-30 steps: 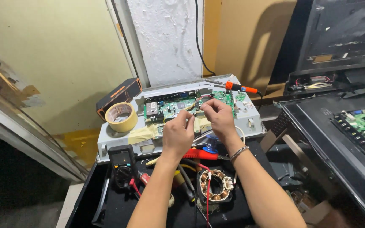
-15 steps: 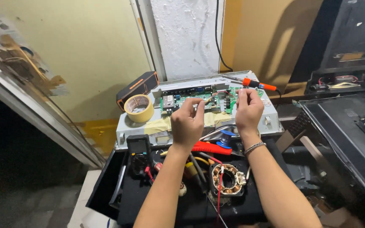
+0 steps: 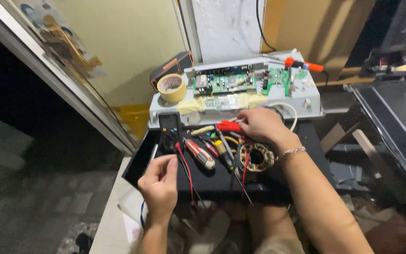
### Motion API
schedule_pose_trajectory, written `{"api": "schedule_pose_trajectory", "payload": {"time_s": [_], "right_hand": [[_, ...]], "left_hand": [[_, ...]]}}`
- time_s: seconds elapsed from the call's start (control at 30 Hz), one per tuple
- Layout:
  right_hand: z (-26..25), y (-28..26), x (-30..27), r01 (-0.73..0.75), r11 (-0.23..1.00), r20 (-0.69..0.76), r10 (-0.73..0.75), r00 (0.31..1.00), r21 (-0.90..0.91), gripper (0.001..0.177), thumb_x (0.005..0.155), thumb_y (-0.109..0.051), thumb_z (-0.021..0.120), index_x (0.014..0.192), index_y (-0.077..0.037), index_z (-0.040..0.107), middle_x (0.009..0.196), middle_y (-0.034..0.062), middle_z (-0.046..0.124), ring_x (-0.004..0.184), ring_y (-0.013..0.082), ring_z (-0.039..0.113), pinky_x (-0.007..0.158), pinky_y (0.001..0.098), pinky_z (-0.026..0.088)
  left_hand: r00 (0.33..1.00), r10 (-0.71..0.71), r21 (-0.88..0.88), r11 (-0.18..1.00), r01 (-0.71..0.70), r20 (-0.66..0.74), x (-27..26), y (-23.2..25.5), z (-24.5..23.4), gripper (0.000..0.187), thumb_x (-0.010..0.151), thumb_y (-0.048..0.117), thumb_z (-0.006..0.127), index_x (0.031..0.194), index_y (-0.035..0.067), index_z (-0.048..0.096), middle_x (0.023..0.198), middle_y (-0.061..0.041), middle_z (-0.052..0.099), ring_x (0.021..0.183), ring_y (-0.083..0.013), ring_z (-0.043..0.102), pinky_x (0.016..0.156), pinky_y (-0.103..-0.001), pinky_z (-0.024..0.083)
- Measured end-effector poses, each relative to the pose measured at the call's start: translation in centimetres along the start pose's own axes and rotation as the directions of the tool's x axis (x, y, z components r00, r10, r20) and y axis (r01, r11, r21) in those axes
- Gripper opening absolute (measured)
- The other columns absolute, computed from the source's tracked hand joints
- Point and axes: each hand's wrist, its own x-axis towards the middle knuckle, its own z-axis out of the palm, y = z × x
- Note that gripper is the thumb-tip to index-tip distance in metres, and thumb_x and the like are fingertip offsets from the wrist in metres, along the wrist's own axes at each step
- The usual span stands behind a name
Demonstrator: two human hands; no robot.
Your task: Soldering electronic components onto a circuit board and testing connections with a multimeter.
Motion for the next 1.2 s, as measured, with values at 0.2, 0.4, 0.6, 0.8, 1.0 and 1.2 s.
{"api": "schedule_pose_trajectory", "payload": {"time_s": [0.2, 0.4, 0.6, 0.8, 1.0, 1.2], "right_hand": [[0.4, -1.6, -1.9, 0.028, 0.994, 0.152, -0.012, 0.988, -0.107, 0.022, 0.091, -0.007, 0.06, 0.098, -0.025, 0.071, 0.086, -0.002, 0.07, 0.079, 0.0163, 0.062, 0.063, 0.0314, 0.046], [1.7, 2.2, 0.7, 0.216, 0.975, 0.03, -0.215, 0.976, -0.047, 0.051, 0.091, -0.029, 0.073, 0.139, -0.016, 0.061, 0.116, 0.0088, 0.061, 0.1, 0.0265, 0.06, 0.087, 0.04, 0.051], [0.1, 3.7, -1.7, 0.499, 0.816, -0.529, -0.296, 0.795, 0.293, 0.035, 0.089, -0.005, 0.078, 0.121, -0.005, 0.066, 0.107, 0.0133, 0.061, 0.088, 0.026, 0.053, 0.077, 0.036, 0.045], [-2.8, 5.4, -2.5, 0.726, 0.387, -0.804, 0.076, 0.589, 0.568, 0.039, 0.109, -0.034, 0.065, 0.132, -0.004, 0.058, 0.099, 0.0109, 0.064, 0.05, 0.0098, 0.045, 0.043, 0.0215, 0.042], [-4.6, 6.2, -1.0, 0.573, -0.052, -0.566, 0.099, 0.818, 0.818, 0.062, 0.088, -0.002, 0.057, 0.148, -0.004, 0.044, 0.127, 0.0149, 0.068, 0.097, 0.0212, 0.074, 0.075, 0.028, 0.064], [-2.4, 10.3, 4.0, 0.58, -0.04, -0.578, 0.043, 0.815, 0.814, 0.066, 0.085, -0.016, 0.04, 0.15, -0.012, 0.052, 0.146, 0.0223, 0.059, 0.116, 0.0369, 0.071, 0.087, 0.0506, 0.063]], "left_hand": [[0.945, -0.324, 0.236, 0.916, 0.323, -0.038, -11.8, -9.3, -6.7, 0.009, 0.095, 0.02, 0.072, 0.097, 0.013, 0.078, 0.065, 0.006, 0.059, 0.059, -0.0051, 0.046, 0.06, -0.022, 0.041], [0.925, -0.374, 0.287, 0.881, 0.376, -0.062, -14.4, -9.8, -10.3, 0.011, 0.096, 0.022, 0.071, 0.095, 0.013, 0.076, 0.06, 0.006, 0.047, 0.058, -0.0061, 0.041, 0.061, -0.022, 0.04], [0.931, -0.361, 0.198, 0.91, 0.364, -0.054, -12.5, -9.1, -8.8, 0.011, 0.096, 0.02, 0.07, 0.098, 0.011, 0.077, 0.063, 0.005, 0.054, 0.058, -0.0051, 0.043, 0.058, -0.021, 0.038], [0.988, -0.14, 0.164, 0.978, 0.127, 0.069, -7.8, -4.5, -3.3, 0.012, 0.095, 0.016, 0.069, 0.102, 0.015, 0.079, 0.069, 0.008, 0.061, 0.055, -0.0053, 0.039, 0.055, -0.022, 0.039], [0.94, 0.177, -0.004, 0.983, -0.184, 0.291, 1.9, 1.7, 7.5, 0.022, 0.094, 0.011, 0.062, 0.103, 0.007, 0.081, 0.057, 0.003, 0.06, 0.046, -0.0078, 0.044, 0.047, -0.028, 0.036], [0.859, 0.065, 0.254, 0.941, -0.222, 0.507, 8.7, -2.5, 23.5, 0.017, 0.091, 0.035, 0.064, 0.098, 0.028, 0.078, 0.084, 0.0, 0.077, 0.085, -0.0326, 0.076, 0.076, -0.047, 0.06]]}}
